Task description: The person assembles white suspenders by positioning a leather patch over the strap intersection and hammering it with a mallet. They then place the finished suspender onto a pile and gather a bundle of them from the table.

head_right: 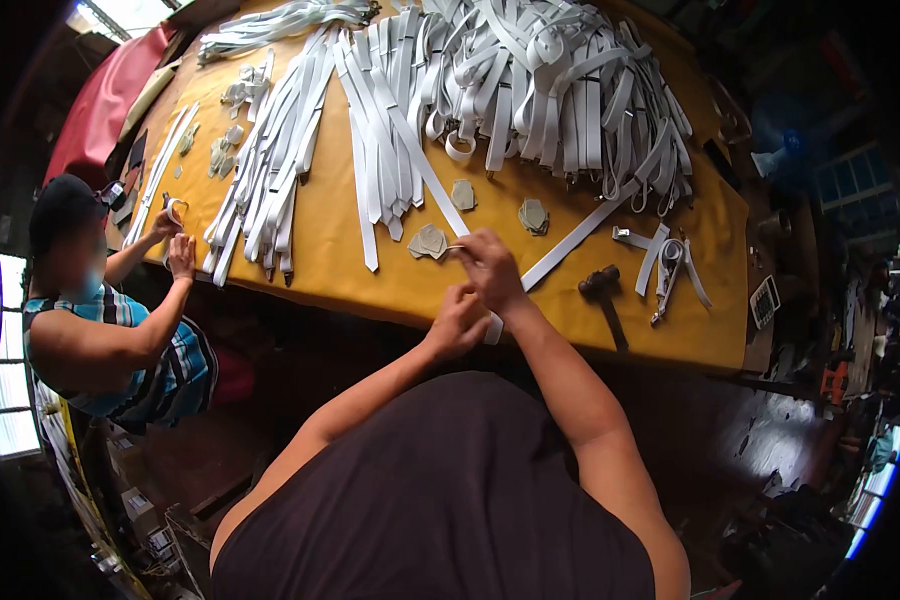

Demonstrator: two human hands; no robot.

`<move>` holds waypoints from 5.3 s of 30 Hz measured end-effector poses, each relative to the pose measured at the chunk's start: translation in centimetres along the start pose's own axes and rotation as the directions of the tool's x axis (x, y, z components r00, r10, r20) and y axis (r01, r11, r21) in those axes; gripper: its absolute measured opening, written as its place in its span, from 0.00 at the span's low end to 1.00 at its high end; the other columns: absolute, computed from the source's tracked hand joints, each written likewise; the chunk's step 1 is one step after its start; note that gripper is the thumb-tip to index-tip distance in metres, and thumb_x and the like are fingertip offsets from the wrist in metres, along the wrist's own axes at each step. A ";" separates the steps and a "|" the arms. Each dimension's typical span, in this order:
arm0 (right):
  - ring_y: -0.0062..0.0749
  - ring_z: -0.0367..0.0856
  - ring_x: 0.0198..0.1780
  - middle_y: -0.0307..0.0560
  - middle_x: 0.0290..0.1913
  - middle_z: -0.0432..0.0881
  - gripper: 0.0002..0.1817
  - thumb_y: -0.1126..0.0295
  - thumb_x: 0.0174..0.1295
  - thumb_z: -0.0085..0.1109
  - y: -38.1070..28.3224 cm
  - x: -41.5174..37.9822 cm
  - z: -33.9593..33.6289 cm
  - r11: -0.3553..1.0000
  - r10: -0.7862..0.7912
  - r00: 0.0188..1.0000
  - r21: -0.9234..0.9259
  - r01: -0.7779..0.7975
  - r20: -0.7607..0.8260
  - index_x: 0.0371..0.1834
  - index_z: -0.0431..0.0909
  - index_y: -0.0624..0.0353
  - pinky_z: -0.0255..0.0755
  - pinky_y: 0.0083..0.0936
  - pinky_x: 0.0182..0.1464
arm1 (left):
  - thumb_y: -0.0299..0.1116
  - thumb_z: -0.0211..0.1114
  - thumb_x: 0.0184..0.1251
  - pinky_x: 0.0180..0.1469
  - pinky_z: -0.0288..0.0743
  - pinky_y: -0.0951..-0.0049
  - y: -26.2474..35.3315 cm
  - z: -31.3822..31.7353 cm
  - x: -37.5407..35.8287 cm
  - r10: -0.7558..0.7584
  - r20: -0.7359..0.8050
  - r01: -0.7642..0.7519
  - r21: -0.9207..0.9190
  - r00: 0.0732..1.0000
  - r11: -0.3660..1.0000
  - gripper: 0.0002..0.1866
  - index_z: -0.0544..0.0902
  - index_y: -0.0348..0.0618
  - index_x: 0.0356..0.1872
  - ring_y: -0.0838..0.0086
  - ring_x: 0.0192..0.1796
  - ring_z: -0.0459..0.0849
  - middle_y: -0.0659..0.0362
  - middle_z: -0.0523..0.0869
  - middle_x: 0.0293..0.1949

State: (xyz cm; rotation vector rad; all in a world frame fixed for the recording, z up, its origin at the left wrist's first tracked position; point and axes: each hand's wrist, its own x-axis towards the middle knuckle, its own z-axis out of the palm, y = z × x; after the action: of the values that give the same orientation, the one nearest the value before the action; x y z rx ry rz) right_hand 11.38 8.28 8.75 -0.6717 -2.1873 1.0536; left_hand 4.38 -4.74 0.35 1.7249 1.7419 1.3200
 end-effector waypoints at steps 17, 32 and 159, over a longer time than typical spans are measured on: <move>0.28 0.84 0.39 0.47 0.40 0.83 0.13 0.75 0.59 0.68 0.2 -14.3 -1.6 0.824 0.511 0.834 0.395 -0.406 -0.208 0.46 0.77 0.66 0.78 0.22 0.37 | 0.29 0.65 0.68 0.34 0.73 0.81 3.6 -1.9 0.8 -0.602 0.542 0.805 -0.471 0.587 0.360 0.07 0.82 0.35 0.40 0.81 0.30 0.81 0.62 0.85 0.31; 0.33 0.82 0.27 0.50 0.27 0.84 0.08 0.72 0.59 0.66 2.7 -11.2 -1.3 0.804 0.594 0.791 0.134 -0.579 -0.147 0.34 0.79 0.66 0.75 0.30 0.33 | 0.25 0.66 0.59 0.39 0.78 0.65 3.2 0.6 2.7 -0.594 0.134 0.609 -0.210 0.793 0.765 0.08 0.83 0.31 0.37 0.58 0.34 0.87 0.44 0.86 0.32; 0.54 0.84 0.37 0.56 0.31 0.84 0.15 0.66 0.56 0.69 3.1 -7.0 -1.1 0.625 0.760 0.649 -0.234 -0.745 -0.035 0.39 0.75 0.63 0.75 0.44 0.41 | 0.25 0.72 0.52 0.32 0.77 0.61 2.6 1.6 3.4 -0.625 0.061 0.628 -0.051 0.778 0.777 0.17 0.72 0.35 0.38 0.55 0.28 0.86 0.46 0.84 0.24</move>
State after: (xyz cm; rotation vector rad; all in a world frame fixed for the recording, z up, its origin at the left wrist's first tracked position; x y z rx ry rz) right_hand 17.46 5.91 4.65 -1.8108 -2.1110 1.2181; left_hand 6.53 -1.53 2.78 0.9636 1.9713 1.0057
